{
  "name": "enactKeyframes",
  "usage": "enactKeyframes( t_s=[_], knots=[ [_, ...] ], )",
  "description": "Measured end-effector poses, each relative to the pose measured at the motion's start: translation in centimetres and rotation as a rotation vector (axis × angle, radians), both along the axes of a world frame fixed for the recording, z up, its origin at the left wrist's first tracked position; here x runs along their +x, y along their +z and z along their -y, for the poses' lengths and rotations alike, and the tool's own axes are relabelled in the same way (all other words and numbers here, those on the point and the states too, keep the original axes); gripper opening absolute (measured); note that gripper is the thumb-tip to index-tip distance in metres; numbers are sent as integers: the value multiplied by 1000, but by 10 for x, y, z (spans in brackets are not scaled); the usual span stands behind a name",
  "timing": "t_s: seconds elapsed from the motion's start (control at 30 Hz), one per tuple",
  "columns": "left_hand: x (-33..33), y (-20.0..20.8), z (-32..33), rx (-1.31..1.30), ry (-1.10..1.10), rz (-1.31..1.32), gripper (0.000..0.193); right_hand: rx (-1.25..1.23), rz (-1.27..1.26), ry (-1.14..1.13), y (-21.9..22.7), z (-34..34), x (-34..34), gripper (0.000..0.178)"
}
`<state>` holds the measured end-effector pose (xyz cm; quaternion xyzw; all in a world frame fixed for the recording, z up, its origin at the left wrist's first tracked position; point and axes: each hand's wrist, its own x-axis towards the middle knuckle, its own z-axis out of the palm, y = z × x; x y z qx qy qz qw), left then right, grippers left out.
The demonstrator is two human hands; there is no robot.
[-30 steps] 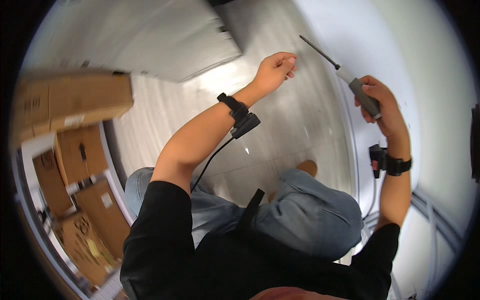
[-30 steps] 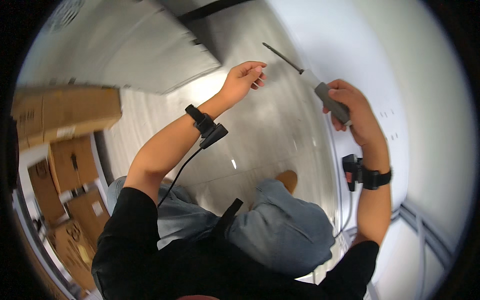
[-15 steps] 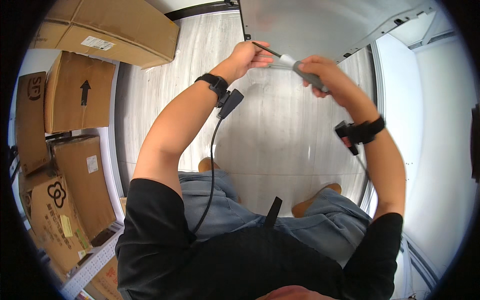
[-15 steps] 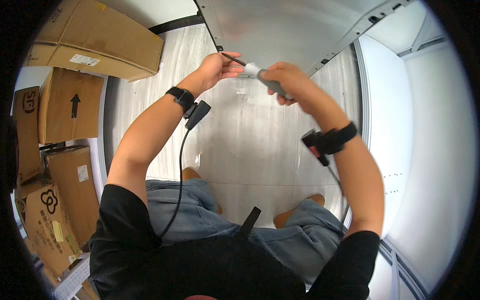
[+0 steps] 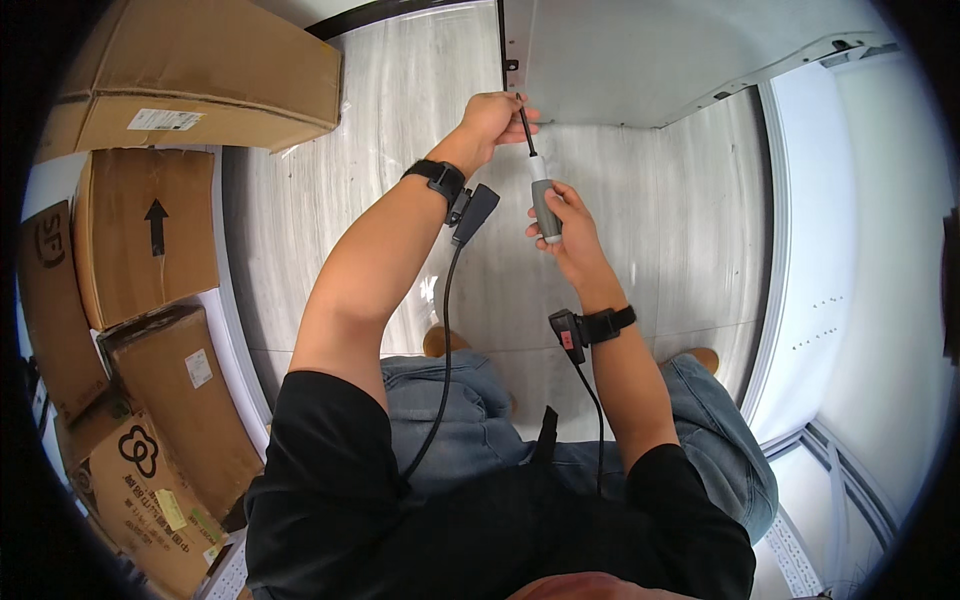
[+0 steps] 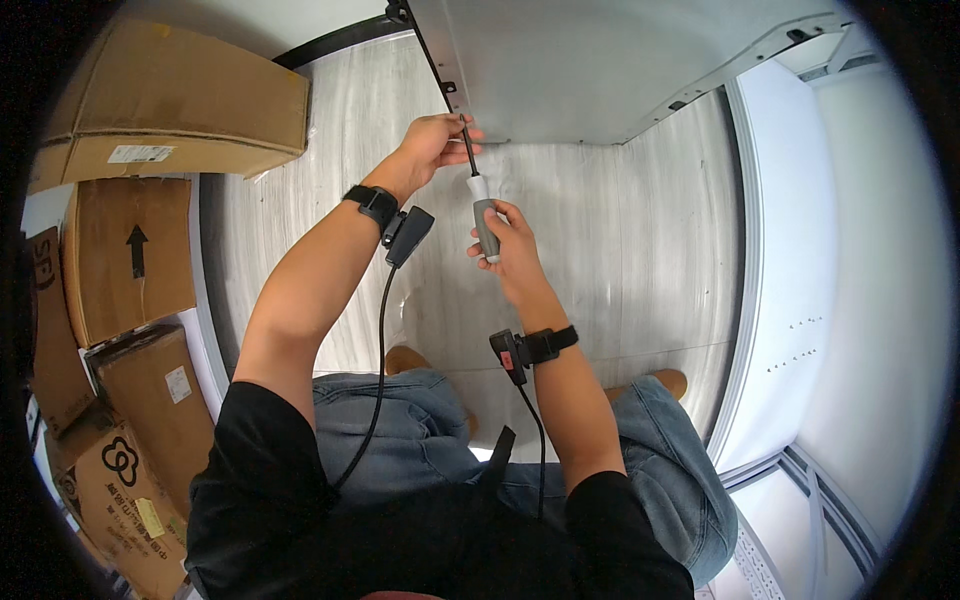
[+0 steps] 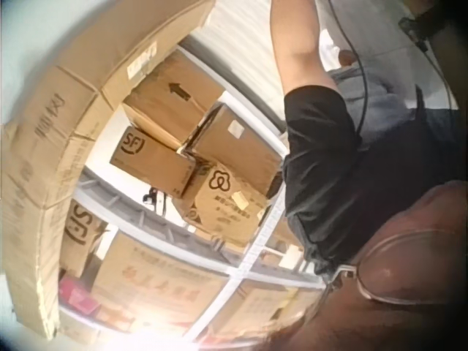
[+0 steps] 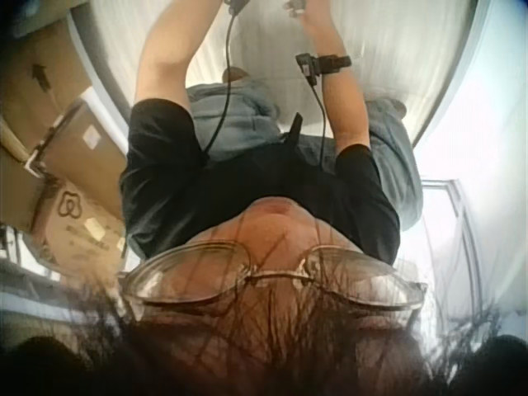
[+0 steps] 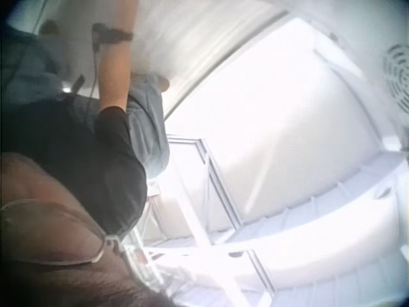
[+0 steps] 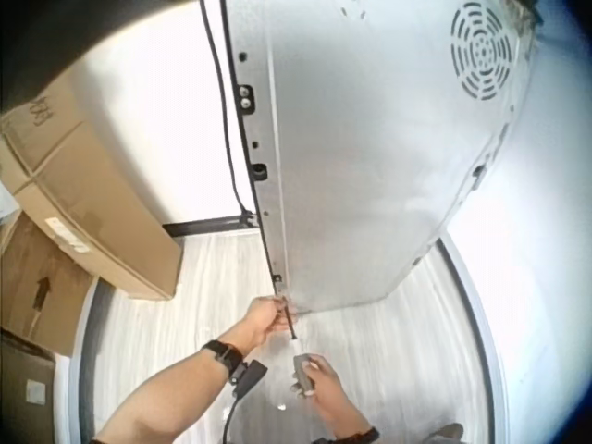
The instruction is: The person uses a screwdriver to fasten screws into the back panel of a computer tower, then wipes the surface with a blue cloth. The task occurs in a storage area with stacked cardboard boxes.
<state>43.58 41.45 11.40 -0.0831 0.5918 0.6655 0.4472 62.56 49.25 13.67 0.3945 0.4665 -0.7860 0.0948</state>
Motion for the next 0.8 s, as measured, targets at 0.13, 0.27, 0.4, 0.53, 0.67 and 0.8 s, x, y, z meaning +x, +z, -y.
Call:
enactKeyframes(
  t_s=[0.13, 0.27, 0.4, 0.53, 0.67, 0.8],
  knots=[
    [4, 5, 2, -23, 54, -78, 27, -54, -48, -13, -2, 4, -3, 36],
    [3, -4, 5, -42, 26, -149, 26, -101, -55, -36, -6, 8, -5, 35],
    [5, -6, 2, -77, 40, -166, 25, -134, -78, -79, -14, 11, -3, 34],
    [5, -8, -5, -71, 94, -171, 20, -184, -103, -91, -18, 8, -3, 33],
    [8, -9, -5, -75, 106, -185, 16, -239, -120, -98, -20, 6, -3, 31],
    [5, -9, -4, -86, 84, -189, 14, -370, -134, -128, -24, 5, -2, 31]
  ],
)
